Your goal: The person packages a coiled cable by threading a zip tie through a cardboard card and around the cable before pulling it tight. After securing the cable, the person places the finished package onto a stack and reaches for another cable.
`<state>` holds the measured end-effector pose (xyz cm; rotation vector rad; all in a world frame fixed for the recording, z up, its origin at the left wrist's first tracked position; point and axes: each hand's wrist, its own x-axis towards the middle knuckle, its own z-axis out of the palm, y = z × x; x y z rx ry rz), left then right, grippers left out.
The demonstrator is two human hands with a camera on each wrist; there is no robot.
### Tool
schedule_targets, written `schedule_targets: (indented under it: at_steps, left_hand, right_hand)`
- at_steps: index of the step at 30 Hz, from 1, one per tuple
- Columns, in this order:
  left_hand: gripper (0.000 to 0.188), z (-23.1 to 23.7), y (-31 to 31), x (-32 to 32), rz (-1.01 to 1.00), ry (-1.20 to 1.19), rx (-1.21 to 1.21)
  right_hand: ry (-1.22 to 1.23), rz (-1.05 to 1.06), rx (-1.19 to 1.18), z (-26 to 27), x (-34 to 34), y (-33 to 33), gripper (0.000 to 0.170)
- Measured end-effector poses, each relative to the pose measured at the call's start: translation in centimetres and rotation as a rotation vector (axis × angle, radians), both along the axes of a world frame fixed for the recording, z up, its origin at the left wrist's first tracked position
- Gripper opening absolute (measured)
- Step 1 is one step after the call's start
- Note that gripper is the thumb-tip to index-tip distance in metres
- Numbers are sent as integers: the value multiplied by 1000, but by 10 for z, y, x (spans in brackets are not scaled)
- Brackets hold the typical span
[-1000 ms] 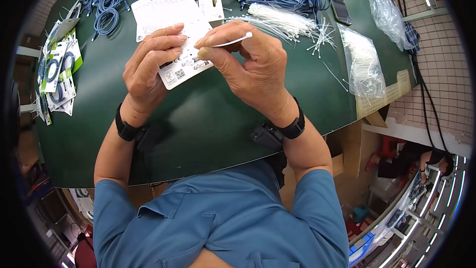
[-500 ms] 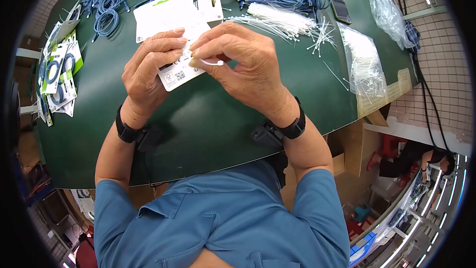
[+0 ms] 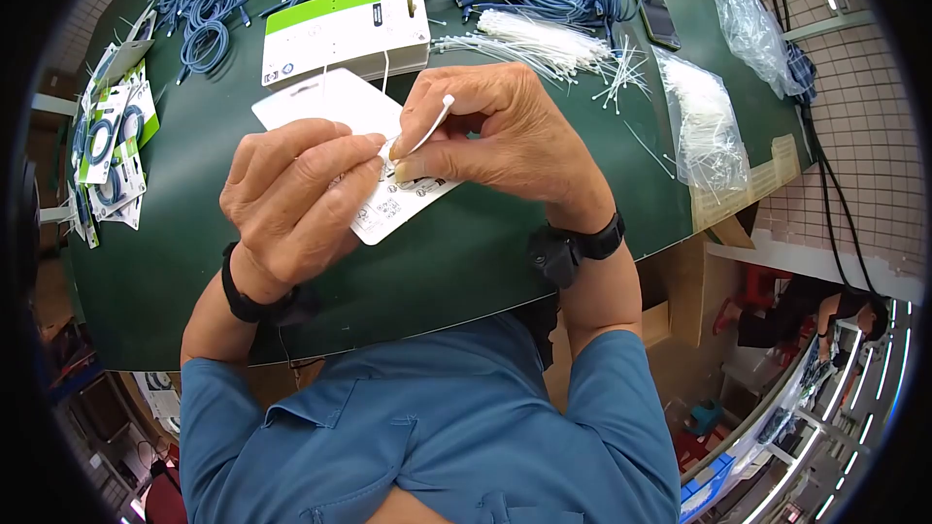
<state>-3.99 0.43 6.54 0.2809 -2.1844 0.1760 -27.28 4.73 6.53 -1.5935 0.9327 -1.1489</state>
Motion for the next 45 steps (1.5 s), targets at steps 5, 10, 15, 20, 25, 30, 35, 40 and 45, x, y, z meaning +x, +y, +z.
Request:
schedule_targets:
  at_steps: [5, 10, 15, 20, 25, 30, 35, 40, 45]
  left_hand:
    - [14, -10, 2, -8, -176, 64, 211]
    - [6, -3, 13, -3, -200, 122, 733]
    - [12, -7, 5, -8, -205, 379, 1223]
    - [22, -21, -18, -10, -351, 634, 1456]
    - [24, -34, -29, -11, -407, 754, 1595]
    - [25, -46, -28, -13, -478, 788, 1710]
    - [25, -49, -24, -16, -480, 750, 1780]
    - [26, -46, -22, -17, -489, 747, 1789]
    - [27, -55, -24, -16, -470, 753, 1811]
  right_hand:
    - [-188, 82, 112, -5, 2, 0, 12]
    - [-312, 92, 101, -17, -4, -7, 10]
    - [-519, -170, 109, -21, -7, -9, 14]
    - [-253, -540, -233, -23, 3, -11, 15]
    - [267, -444, -631, -23, 20, -15, 24]
    - [619, -455, -863, -29, 34, -17, 35]
    - [653, -486, -858, -33, 32, -17, 36]
    - [626, -476, -842, -35, 33, -17, 36]
    - [603, -334, -710, -23, 26, -19, 36]
